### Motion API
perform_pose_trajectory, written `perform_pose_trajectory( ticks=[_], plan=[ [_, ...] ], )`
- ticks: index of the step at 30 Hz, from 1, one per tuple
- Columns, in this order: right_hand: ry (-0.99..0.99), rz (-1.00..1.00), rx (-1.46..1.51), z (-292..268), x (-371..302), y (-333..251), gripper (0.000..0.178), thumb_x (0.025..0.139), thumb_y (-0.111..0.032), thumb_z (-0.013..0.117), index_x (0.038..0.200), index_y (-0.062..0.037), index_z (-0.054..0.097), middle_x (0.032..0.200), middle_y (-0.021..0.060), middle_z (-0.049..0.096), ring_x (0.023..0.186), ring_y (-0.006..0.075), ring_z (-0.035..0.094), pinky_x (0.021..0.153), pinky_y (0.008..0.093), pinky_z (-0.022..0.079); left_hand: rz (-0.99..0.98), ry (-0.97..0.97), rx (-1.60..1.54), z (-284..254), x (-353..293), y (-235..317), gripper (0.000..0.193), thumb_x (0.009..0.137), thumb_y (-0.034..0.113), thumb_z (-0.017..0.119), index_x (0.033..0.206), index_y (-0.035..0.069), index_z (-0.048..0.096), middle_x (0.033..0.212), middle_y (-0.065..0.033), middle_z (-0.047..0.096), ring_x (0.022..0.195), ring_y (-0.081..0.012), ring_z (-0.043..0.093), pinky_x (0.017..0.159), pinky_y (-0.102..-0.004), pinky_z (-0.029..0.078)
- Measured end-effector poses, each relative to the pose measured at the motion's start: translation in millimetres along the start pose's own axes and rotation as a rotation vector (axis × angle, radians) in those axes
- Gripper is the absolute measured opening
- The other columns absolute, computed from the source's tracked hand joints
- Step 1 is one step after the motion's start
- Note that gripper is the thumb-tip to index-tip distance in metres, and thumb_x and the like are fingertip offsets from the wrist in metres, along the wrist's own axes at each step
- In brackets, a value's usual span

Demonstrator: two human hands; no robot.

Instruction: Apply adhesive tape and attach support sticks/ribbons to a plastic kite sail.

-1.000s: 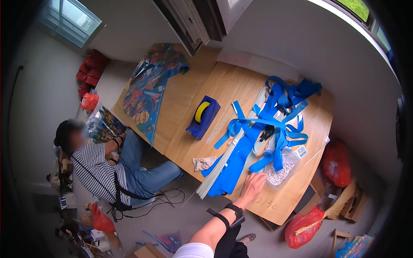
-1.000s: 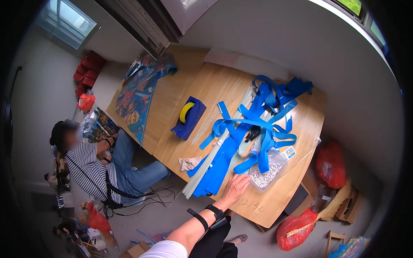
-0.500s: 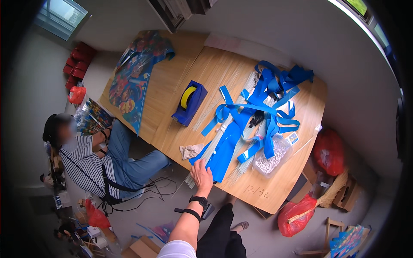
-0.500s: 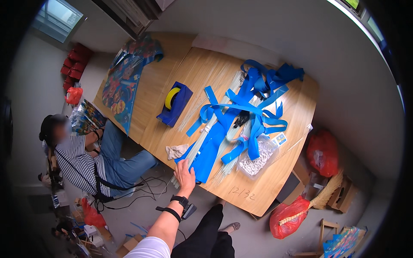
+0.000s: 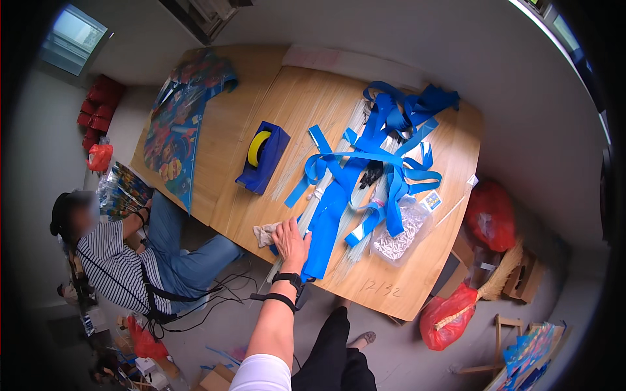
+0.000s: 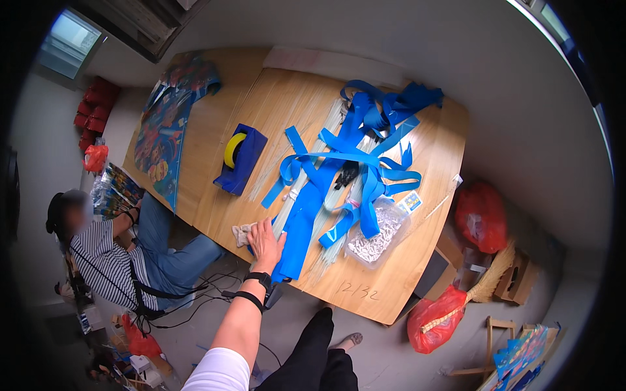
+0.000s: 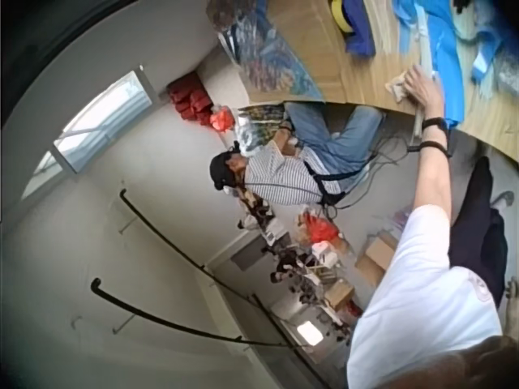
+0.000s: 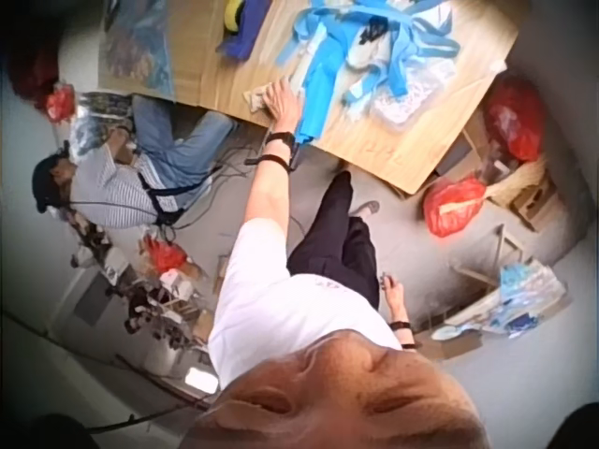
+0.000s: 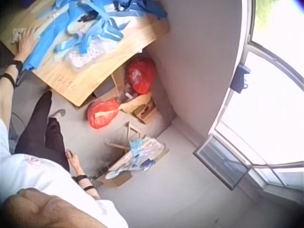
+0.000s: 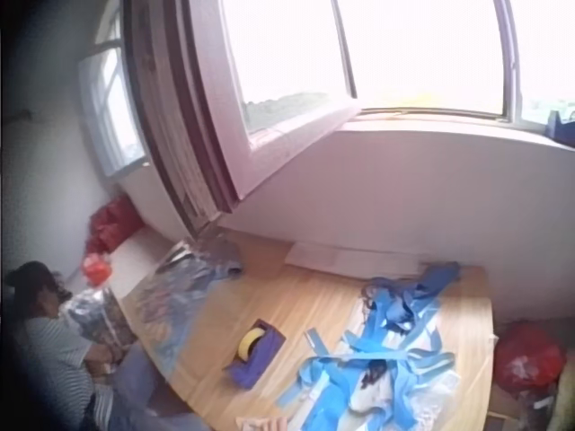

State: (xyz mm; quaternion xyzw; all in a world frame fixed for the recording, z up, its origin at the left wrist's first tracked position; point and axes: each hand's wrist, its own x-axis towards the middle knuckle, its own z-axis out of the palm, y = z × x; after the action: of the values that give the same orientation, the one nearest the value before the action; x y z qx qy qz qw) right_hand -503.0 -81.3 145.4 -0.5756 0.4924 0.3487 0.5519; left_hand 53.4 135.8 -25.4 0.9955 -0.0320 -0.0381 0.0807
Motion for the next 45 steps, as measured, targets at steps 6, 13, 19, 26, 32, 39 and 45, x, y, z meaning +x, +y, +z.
perform_pose_trajectory(
  ticks=[6,13,19,26,32,39,45],
  plan=[
    [0.031,-0.015,-0.02,5.2,-6.6,-11.5,0.032,0.096,-0.021,0.056,0.118,0.0016,0.062,0.092,0.0148,0.071,0.076,0.018,0.067,0.068,0.032,0.055,-0.065,-0.047,0.011,5.9,32.5,-21.9,0.043,0.079,0.021,0.072,0.118,0.01,0.056,0.111,-0.0114,0.059,0.107,-0.0292,0.054,0.095,-0.0441,0.035],
    [-0.001,0.004,0.004,10.1,-1.4,-13.2,0.03,0.097,-0.019,0.055,0.117,0.0015,0.062,0.092,0.0145,0.071,0.075,0.0183,0.067,0.068,0.0322,0.055,0.129,0.038,-0.125,-6.1,18.9,1.6,0.042,0.08,0.027,0.073,0.115,0.009,0.058,0.111,-0.0094,0.059,0.107,-0.0281,0.053,0.091,-0.0437,0.038],
    [-0.006,0.01,-0.023,13.6,5.5,-13.3,0.028,0.097,-0.017,0.055,0.117,0.0009,0.062,0.092,0.0143,0.071,0.075,0.0179,0.067,0.068,0.031,0.056,-0.157,-0.034,-0.198,11.4,-23.1,27.9,0.033,0.075,0.02,0.078,0.099,0.011,0.057,0.103,-0.0081,0.056,0.105,-0.0289,0.051,0.09,-0.0442,0.036],
    [0.028,0.011,-0.012,13.7,5.2,-8.0,0.028,0.097,-0.016,0.054,0.117,0.0004,0.062,0.093,0.0143,0.071,0.078,0.0185,0.068,0.068,0.0317,0.056,0.203,0.055,-0.142,4.6,-41.3,39.3,0.023,0.083,0.014,0.066,0.104,0.013,0.057,0.095,-0.0041,0.059,0.092,-0.0219,0.057,0.088,-0.0387,0.037],
    [0.028,-0.014,-0.036,12.7,9.2,-5.1,0.028,0.097,-0.018,0.055,0.115,0.0014,0.063,0.09,0.0137,0.071,0.076,0.0183,0.068,0.066,0.0316,0.056,0.078,0.007,-0.147,7.4,-58.4,49.2,0.042,0.084,0.015,0.066,0.124,0.011,0.052,0.109,-0.0079,0.061,0.1,-0.0244,0.059,0.086,-0.0397,0.04],
    [0.056,-0.034,-0.052,12.2,7.0,-1.5,0.029,0.097,-0.02,0.055,0.113,0.0023,0.064,0.09,0.0142,0.072,0.075,0.0184,0.068,0.067,0.032,0.055,0.09,-0.116,-0.084,-6.5,-84.8,19.2,0.059,0.086,0.016,0.064,0.139,0.011,0.041,0.117,-0.011,0.06,0.1,-0.0264,0.06,0.086,-0.0401,0.041],
    [0.053,-0.082,-0.152,13.5,8.4,-5.2,0.029,0.097,-0.021,0.054,0.114,0.0016,0.063,0.09,0.0155,0.072,0.077,0.0205,0.069,0.067,0.0326,0.056,-0.356,-0.233,-0.801,-6.2,-108.3,-42.9,0.04,0.084,0.002,0.066,0.123,0.001,0.057,0.102,-0.016,0.067,0.092,-0.0226,0.065,0.082,-0.0341,0.051]
  ],
)
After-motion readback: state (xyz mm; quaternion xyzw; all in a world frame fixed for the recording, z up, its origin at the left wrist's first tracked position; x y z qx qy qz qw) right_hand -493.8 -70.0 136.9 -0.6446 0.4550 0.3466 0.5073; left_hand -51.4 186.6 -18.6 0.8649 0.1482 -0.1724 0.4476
